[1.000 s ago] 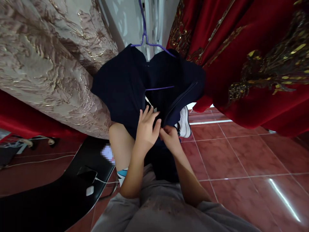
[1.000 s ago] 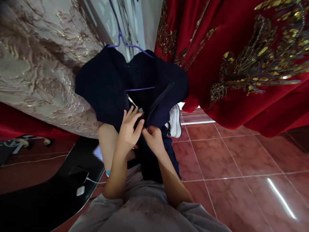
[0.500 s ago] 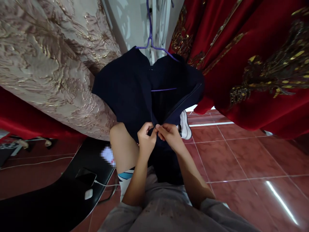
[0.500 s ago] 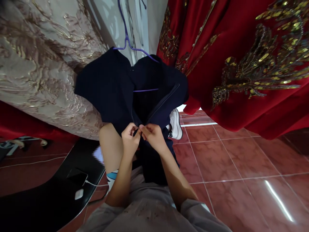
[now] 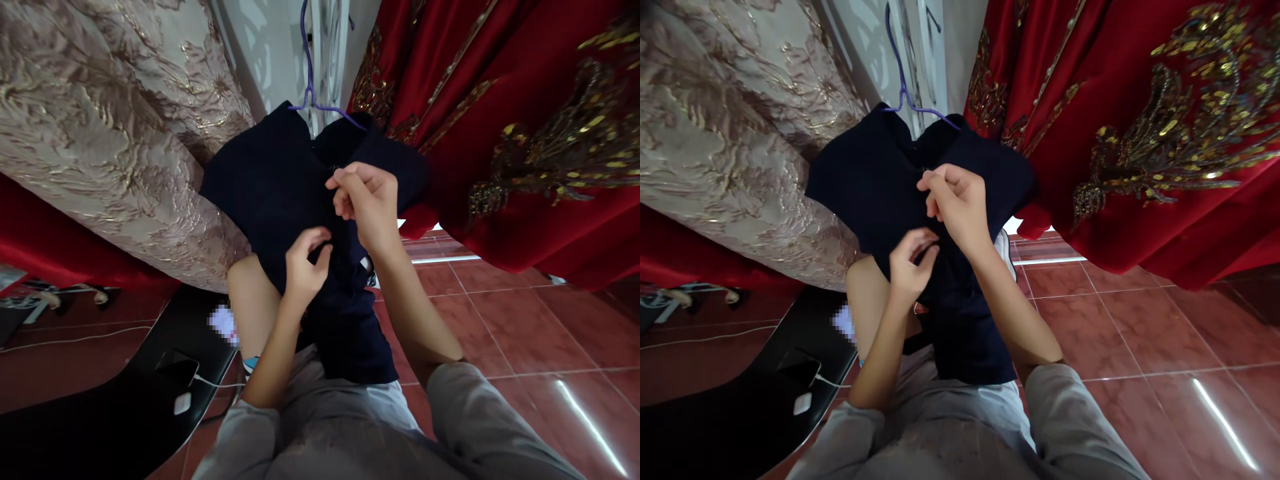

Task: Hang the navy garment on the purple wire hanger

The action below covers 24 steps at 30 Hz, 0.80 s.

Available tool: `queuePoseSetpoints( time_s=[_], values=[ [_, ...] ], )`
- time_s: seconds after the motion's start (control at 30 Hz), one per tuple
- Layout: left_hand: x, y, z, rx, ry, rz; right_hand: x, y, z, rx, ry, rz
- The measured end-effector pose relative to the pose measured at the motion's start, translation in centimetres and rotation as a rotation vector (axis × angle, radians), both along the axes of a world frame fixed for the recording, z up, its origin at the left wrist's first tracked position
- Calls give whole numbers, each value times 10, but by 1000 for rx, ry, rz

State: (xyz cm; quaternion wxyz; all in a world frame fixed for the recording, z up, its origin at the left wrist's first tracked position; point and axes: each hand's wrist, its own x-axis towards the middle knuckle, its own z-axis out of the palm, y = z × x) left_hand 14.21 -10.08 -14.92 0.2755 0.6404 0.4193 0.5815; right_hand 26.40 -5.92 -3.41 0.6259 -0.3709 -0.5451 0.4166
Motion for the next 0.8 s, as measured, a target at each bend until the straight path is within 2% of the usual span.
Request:
queuePoseSetpoints(
  time_s=[0.1,0.13,0.2,0.23,0.3,0.37,0.47,0.53,0.6,0.67,0.73,0.8],
  values=[
    [-9,11,61,273,50,177,3,-8,0,19,-16,8],
    [-12,17,79,339,116,179,3,-9,2,34,-19,4],
    [-15,31,105,406,252,168,1,-7,2,59,-28,-11],
    [-17,38,112,415,316,156,0,-6,1,66,-33,-23],
    [-19,49,118,403,425,130,-1,-2,-7,70,-33,-51],
    [-21,55,116,379,529,79,0,1,-17,60,-16,-77],
    [-24,54,116,365,641,7,1,3,-23,51,4,-80],
    [-23,49,122,388,651,4,1,6,-24,68,-4,-74],
    [-24,43,132,447,607,53,-2,13,-30,104,-24,-97],
    [-31,42,140,480,517,145,-5,20,-44,112,-50,-130],
    [-46,46,142,411,386,232,-9,24,-64,62,-71,-132],
    [-68,57,136,267,230,273,-10,23,-82,-8,-77,-105]
  ],
)
